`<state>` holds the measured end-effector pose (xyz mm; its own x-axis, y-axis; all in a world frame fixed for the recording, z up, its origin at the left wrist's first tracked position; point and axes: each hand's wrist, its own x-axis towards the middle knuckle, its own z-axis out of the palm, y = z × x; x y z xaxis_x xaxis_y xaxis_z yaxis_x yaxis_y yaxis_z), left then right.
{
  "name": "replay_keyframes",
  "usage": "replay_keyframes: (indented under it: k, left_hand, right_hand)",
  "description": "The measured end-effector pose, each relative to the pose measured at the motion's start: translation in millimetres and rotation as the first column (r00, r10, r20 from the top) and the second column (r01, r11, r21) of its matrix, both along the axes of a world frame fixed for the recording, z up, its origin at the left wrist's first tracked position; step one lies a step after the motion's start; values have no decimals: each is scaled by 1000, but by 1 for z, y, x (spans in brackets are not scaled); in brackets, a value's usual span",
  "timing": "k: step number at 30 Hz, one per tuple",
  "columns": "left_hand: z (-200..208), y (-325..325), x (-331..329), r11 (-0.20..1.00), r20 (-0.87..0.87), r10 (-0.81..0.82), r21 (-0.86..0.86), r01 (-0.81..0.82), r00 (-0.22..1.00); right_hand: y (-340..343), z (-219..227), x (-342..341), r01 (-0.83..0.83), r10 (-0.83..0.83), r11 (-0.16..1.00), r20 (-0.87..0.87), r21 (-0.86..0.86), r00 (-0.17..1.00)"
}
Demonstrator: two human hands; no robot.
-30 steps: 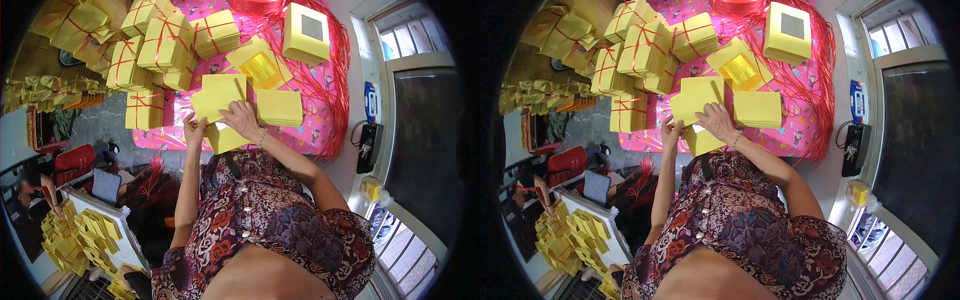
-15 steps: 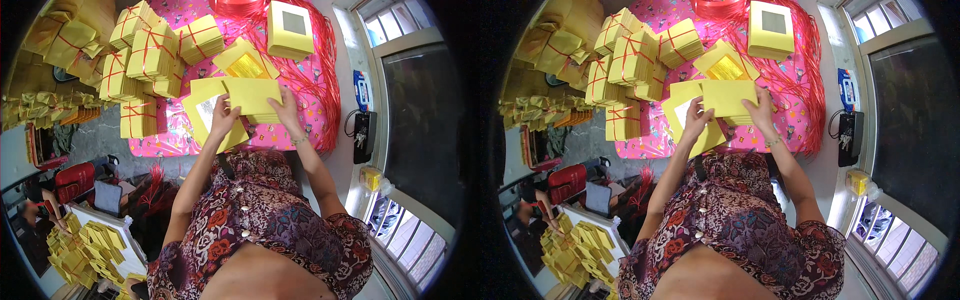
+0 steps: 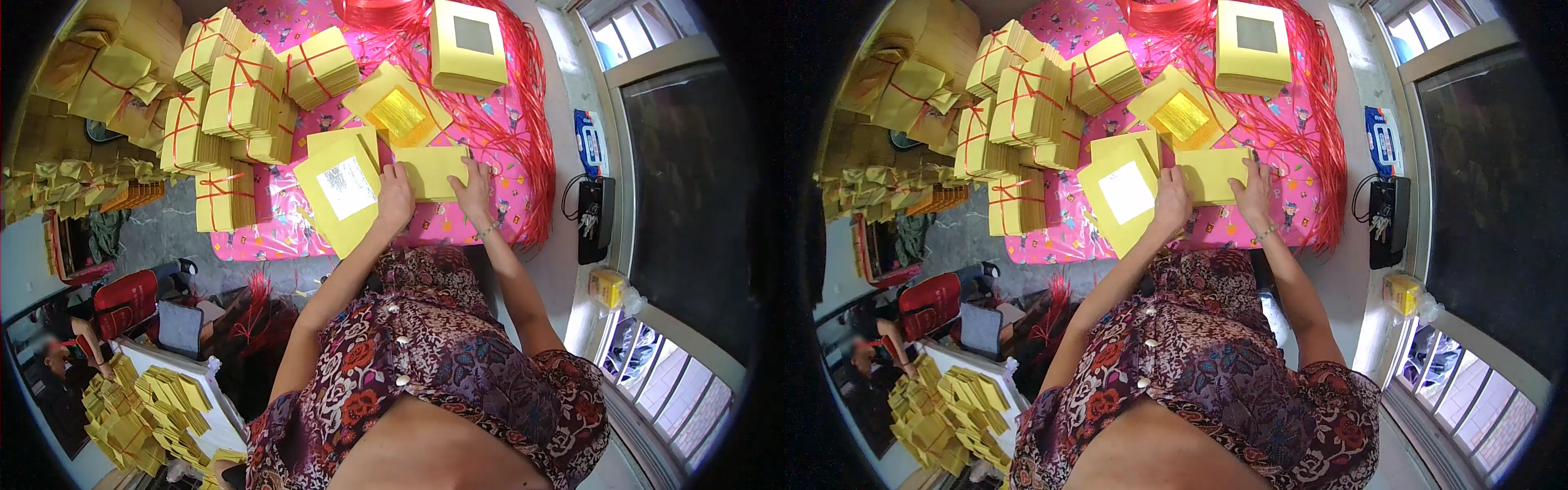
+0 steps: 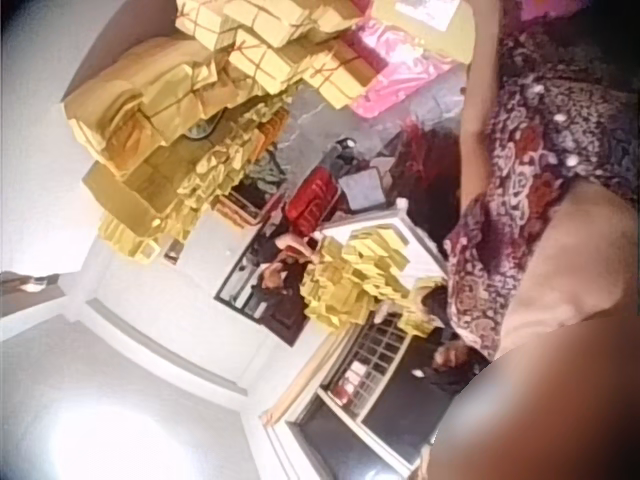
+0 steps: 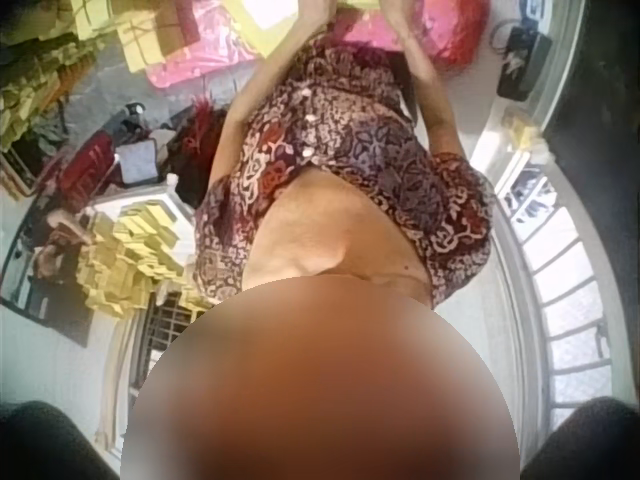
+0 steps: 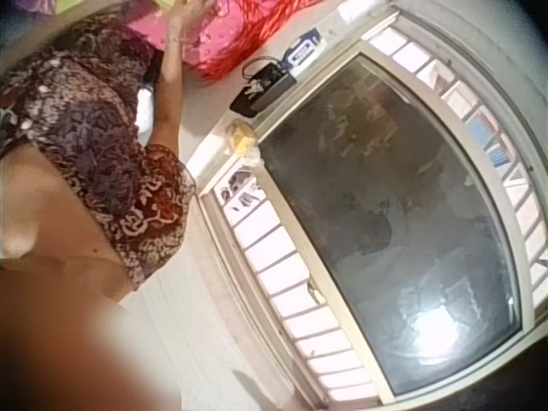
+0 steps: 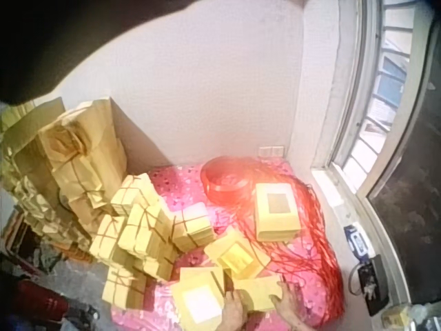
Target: Sorting and checking individual sheets of joss paper within larger stacks.
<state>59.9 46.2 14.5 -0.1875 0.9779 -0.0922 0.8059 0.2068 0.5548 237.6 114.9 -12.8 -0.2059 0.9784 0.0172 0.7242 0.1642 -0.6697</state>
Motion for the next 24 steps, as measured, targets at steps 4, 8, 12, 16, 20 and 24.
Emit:
replay_keyframes:
  k: [4,8,12,16,20,24]
  left_hand:
    - [15,-7,-4,967,111,14,250,-42,994]
    - [34,-22,-26,944,162,36,318,-87,986]
    - [32,-58,-50,963,209,190,150,-223,959]
    - [13,-81,-55,953,273,252,98,-288,928]
    - [12,-86,-51,952,317,273,43,-302,908]
    - [7,-85,-49,928,393,316,63,-368,863]
  right_hand:
    - [1,-3,3,18,-18,999,-7,40,1000]
    - [5,6,6,-6,-3,988,58,157,998]
    - [1,51,-14,-37,43,963,-16,267,999]
    - [-27,68,-46,-227,192,966,-243,-125,951]
    - [-54,54,-79,-399,398,917,-38,-22,917]
    - [-63,45,-97,-436,438,898,176,-53,881]
